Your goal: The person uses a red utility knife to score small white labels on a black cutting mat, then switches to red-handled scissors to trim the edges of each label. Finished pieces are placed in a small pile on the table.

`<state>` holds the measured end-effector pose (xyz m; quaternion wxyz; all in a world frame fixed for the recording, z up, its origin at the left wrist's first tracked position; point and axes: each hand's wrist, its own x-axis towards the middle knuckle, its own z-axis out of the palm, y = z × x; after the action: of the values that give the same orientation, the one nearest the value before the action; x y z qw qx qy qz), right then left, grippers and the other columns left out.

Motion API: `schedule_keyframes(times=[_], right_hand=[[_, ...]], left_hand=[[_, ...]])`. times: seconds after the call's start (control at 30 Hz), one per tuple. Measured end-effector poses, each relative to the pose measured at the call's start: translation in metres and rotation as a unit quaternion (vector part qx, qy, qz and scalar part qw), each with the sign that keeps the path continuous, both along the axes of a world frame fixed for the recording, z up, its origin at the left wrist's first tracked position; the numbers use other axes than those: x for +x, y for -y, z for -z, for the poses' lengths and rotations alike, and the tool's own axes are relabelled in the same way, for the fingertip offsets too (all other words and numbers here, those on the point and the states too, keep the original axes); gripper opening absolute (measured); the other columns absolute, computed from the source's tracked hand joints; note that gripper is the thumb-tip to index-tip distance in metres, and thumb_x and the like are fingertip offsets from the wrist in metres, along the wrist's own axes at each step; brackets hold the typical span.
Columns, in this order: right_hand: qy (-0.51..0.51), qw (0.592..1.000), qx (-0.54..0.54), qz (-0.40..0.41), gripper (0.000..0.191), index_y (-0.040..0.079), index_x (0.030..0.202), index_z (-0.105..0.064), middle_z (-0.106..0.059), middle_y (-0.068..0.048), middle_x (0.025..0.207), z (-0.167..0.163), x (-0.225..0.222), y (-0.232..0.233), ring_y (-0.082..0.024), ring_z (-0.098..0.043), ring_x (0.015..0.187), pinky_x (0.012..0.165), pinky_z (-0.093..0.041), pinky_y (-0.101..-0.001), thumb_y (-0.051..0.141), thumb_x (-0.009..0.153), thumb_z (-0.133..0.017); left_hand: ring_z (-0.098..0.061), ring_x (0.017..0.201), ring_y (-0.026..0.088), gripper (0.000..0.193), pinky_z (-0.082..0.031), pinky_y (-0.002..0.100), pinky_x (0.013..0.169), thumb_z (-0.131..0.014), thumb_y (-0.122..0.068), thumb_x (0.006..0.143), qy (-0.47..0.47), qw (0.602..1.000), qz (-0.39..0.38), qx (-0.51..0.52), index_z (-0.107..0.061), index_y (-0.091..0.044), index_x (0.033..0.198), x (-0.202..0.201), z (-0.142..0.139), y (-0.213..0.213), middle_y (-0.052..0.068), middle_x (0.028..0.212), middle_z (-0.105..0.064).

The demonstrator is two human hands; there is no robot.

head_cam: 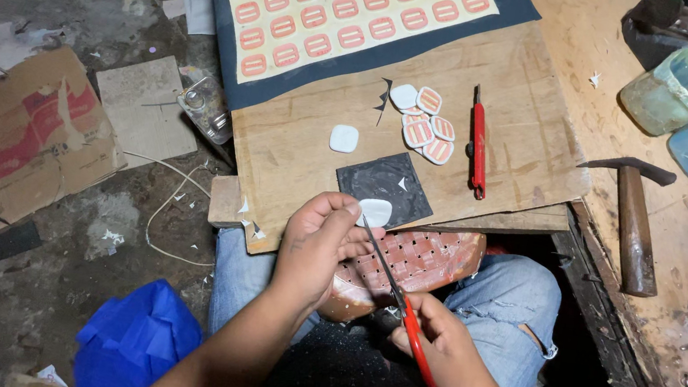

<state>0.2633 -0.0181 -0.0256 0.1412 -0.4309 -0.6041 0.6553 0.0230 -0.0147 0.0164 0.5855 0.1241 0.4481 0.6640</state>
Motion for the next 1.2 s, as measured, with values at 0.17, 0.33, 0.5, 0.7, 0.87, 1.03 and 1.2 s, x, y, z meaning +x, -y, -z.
schedule_keyframes(times=[0.17,0.33,0.5,0.7,0.87,1.03,1.2], right_hand=[[-0.022,0.998,-0.055,-0.003,0.039,0.004,0.127,-0.064,-0.062,0.001,0.096,0.005,0.006,-0.002,-0.008,-0.057,0.089,0.082,-0.049,-0.0237,0.013,0.089,-0.071],[-0.083,0.99,-0.116,-0.014,0.041,0.003,0.124,-0.067,-0.063,-0.002,0.087,0.001,0.009,-0.004,-0.012,-0.06,0.071,0.064,-0.053,-0.0275,0.028,0.092,-0.066],[-0.25,0.952,-0.173,-0.024,0.054,-0.003,0.125,-0.068,-0.063,-0.006,0.086,-0.001,0.012,-0.002,-0.014,-0.061,0.071,0.059,-0.05,-0.0274,0.045,0.098,-0.063],[-0.077,0.99,-0.119,0.008,0.035,0.004,0.117,-0.069,-0.065,0.0,0.081,0.014,0.011,-0.003,-0.01,-0.059,0.061,0.054,-0.049,-0.0253,0.029,0.092,-0.067],[-0.035,0.989,-0.129,0.056,0.023,0.003,0.112,-0.072,-0.066,0.002,0.078,0.021,0.014,0.0,-0.006,-0.056,0.061,0.055,-0.044,-0.0224,0.013,0.091,-0.071],[-0.072,0.991,-0.102,0.051,0.022,0.001,0.109,-0.071,-0.072,0.001,0.089,0.024,0.012,0.0,-0.007,-0.066,0.076,0.07,-0.052,-0.0225,0.007,0.089,-0.071],[-0.057,0.997,-0.044,0.032,0.018,0.0,0.107,-0.071,-0.07,0.0,0.088,0.024,0.013,-0.001,-0.006,-0.063,0.08,0.074,-0.052,-0.0232,0.006,0.09,-0.072]], left_hand=[[-0.073,0.081,0.021,0.019,-0.059,0.032,0.07,-0.054,-0.02,0.1,-0.011,1.0,0.007,-0.016,-0.06,-0.002,0.105,-0.002,-0.003,-0.002,0.014,0.095,-0.073],[-0.071,0.082,0.018,0.017,-0.059,0.034,0.076,-0.057,-0.021,0.1,-0.012,1.0,0.011,-0.003,-0.061,-0.004,0.103,-0.003,0.002,-0.001,0.01,0.095,-0.072],[-0.069,0.085,0.013,0.019,-0.059,0.032,0.081,-0.058,-0.022,0.101,-0.087,0.995,0.039,0.016,-0.064,-0.004,0.1,-0.006,0.003,0.002,0.006,0.093,-0.071],[-0.07,0.08,0.014,0.021,-0.059,0.031,0.076,-0.06,-0.019,0.098,-0.132,0.991,0.028,-0.015,-0.067,0.0,0.096,-0.007,-0.001,0.0,0.009,0.09,-0.075],[-0.07,0.078,0.014,0.02,-0.058,0.029,0.075,-0.062,-0.017,0.098,-0.149,0.988,0.027,-0.012,-0.068,0.001,0.095,-0.008,-0.003,0.0,0.009,0.088,-0.075],[-0.068,0.075,0.013,0.019,-0.057,0.028,0.071,-0.062,-0.016,0.097,-0.135,0.99,0.03,-0.032,-0.067,0.001,0.094,-0.008,-0.001,0.001,0.009,0.087,-0.074],[-0.066,0.075,0.012,0.018,-0.054,0.027,0.072,-0.062,-0.015,0.098,-0.164,0.986,0.017,-0.004,-0.068,0.001,0.093,-0.008,0.008,0.001,0.008,0.086,-0.074]])
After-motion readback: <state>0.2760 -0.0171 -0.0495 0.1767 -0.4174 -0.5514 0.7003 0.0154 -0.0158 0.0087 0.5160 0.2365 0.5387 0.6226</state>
